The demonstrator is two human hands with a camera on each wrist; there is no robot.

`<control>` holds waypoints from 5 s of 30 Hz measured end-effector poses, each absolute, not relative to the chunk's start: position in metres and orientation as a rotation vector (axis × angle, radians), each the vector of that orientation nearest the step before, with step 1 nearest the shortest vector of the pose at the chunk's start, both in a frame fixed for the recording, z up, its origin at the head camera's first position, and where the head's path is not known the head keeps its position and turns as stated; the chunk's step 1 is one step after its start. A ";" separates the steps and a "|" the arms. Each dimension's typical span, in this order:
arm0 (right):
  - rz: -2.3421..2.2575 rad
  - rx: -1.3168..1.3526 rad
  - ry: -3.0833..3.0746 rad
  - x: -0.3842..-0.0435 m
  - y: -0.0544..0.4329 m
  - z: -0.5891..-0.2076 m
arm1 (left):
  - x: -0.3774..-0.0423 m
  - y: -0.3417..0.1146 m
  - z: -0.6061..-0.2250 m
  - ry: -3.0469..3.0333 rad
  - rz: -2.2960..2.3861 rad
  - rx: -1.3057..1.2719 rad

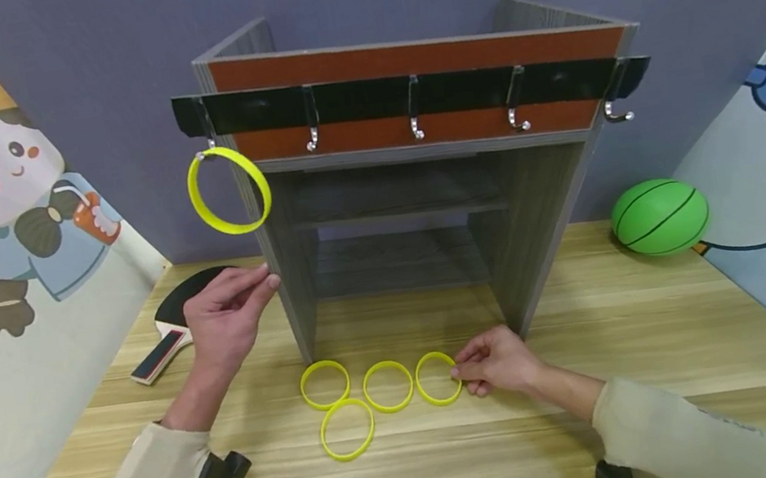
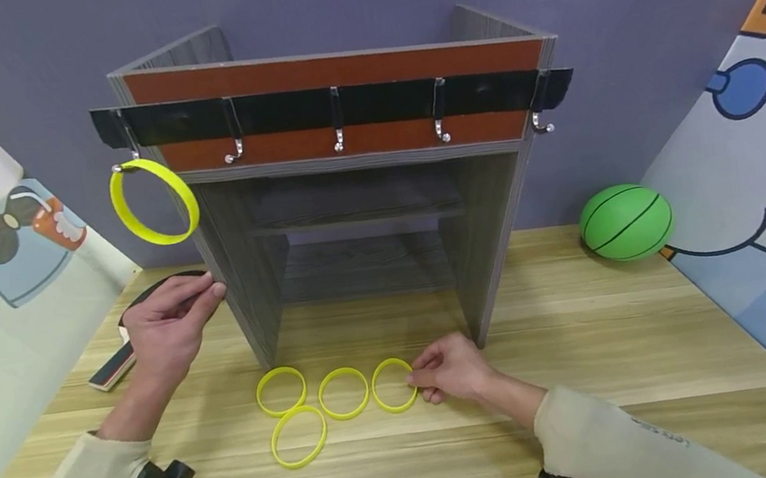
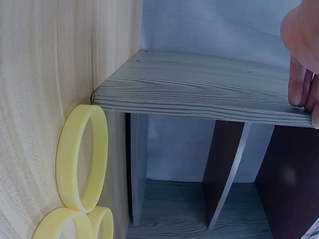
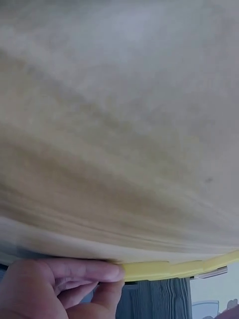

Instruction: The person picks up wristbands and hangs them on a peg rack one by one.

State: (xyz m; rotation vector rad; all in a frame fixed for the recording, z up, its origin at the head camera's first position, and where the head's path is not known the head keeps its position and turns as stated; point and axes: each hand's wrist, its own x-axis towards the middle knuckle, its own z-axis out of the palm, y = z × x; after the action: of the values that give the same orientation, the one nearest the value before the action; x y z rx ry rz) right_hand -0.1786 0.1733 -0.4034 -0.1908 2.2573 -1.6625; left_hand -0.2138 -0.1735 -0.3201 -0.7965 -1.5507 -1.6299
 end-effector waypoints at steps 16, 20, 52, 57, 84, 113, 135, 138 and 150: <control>-1.716 -0.178 2.385 -0.177 0.181 -0.401 | -0.221 -0.178 -0.327 -1.557 -1.615 -0.794; -1.704 -0.175 2.406 -0.176 0.186 -0.400 | -0.221 -0.178 -0.326 -1.558 -1.617 -0.800; -2.098 -0.233 2.031 -0.177 0.199 -0.368 | -0.203 -0.169 -0.308 -1.558 -1.637 -0.811; -2.210 -0.324 1.937 -0.176 0.196 -0.359 | -0.202 -0.170 -0.307 -1.566 -1.631 -0.809; -2.450 -0.527 1.616 -0.180 0.147 -0.298 | -0.205 -0.169 -0.308 -1.568 -1.612 -0.820; -2.576 -0.632 1.524 -0.181 0.094 -0.230 | -0.222 -0.180 -0.327 -1.559 -1.629 -0.846; -2.704 -0.692 1.358 -0.191 0.078 -0.203 | -0.215 -0.177 -0.320 -1.578 -1.599 -0.829; -2.714 -0.700 1.337 -0.192 0.076 -0.202 | -0.213 -0.175 -0.318 -1.572 -1.607 -0.837; -2.733 -0.652 1.353 -0.197 0.073 -0.201 | -0.219 -0.177 -0.323 -1.575 -1.611 -0.825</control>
State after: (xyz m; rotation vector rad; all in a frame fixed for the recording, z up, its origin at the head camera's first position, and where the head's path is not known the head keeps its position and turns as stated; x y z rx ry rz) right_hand -0.1966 0.0729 -0.2012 -0.6518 1.3535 -2.7329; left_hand -0.2189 -0.1773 -0.3233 -0.8255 -1.5754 -1.6106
